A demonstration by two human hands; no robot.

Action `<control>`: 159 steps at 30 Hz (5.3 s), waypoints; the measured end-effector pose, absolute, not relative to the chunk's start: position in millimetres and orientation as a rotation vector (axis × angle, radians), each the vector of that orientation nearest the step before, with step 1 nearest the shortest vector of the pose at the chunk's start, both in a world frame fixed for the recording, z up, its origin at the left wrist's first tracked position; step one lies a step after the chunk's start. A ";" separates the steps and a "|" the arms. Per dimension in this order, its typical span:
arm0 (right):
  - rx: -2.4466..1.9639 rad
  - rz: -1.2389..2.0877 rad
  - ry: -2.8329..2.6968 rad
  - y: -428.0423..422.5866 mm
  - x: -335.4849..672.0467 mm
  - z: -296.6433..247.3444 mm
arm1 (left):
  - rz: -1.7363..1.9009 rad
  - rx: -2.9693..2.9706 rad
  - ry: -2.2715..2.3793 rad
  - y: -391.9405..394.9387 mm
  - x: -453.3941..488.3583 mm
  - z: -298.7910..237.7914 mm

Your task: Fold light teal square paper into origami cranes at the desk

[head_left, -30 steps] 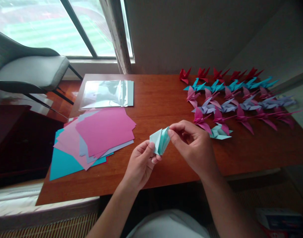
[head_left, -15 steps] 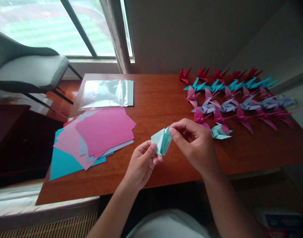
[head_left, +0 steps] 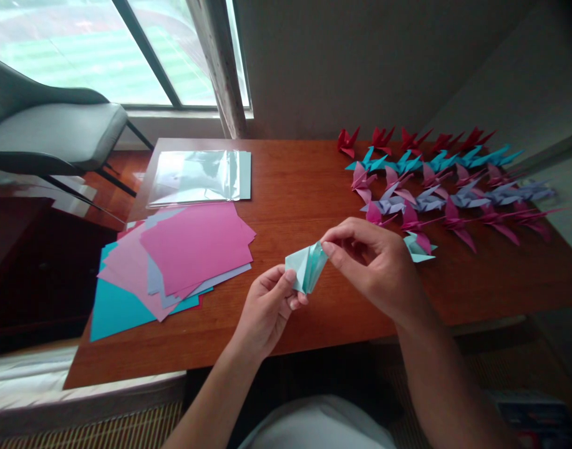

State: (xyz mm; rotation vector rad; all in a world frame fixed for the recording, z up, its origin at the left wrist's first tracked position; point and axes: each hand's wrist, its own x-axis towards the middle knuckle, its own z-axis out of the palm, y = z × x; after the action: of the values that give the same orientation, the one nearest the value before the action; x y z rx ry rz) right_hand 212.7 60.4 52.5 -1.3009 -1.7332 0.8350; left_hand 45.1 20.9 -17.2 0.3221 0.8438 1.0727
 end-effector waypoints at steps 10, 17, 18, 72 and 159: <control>-1.317 0.806 -1.723 59.1 210.9 50.8 | 1.085 0.337 0.841 21.2 46.5 -16.7; -1.363 0.768 -1.533 51.6 206.8 44.7 | 1.181 0.442 0.940 18.8 48.0 -17.8; -1.361 0.773 -1.526 50.8 206.2 43.9 | 1.199 0.476 0.969 18.1 48.1 -18.5; -1.044 0.993 -1.465 57.2 216.7 22.3 | 1.235 0.897 1.078 13.3 51.5 -14.2; -1.163 1.452 -1.461 38.6 220.0 0.7 | 1.114 0.916 1.001 13.8 49.6 -14.9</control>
State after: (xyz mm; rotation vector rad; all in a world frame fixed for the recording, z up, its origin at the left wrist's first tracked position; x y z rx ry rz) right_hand 220.0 38.6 0.7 -1.1633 -1.4615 1.4524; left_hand 49.6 13.8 -14.9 0.9158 1.0010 1.1141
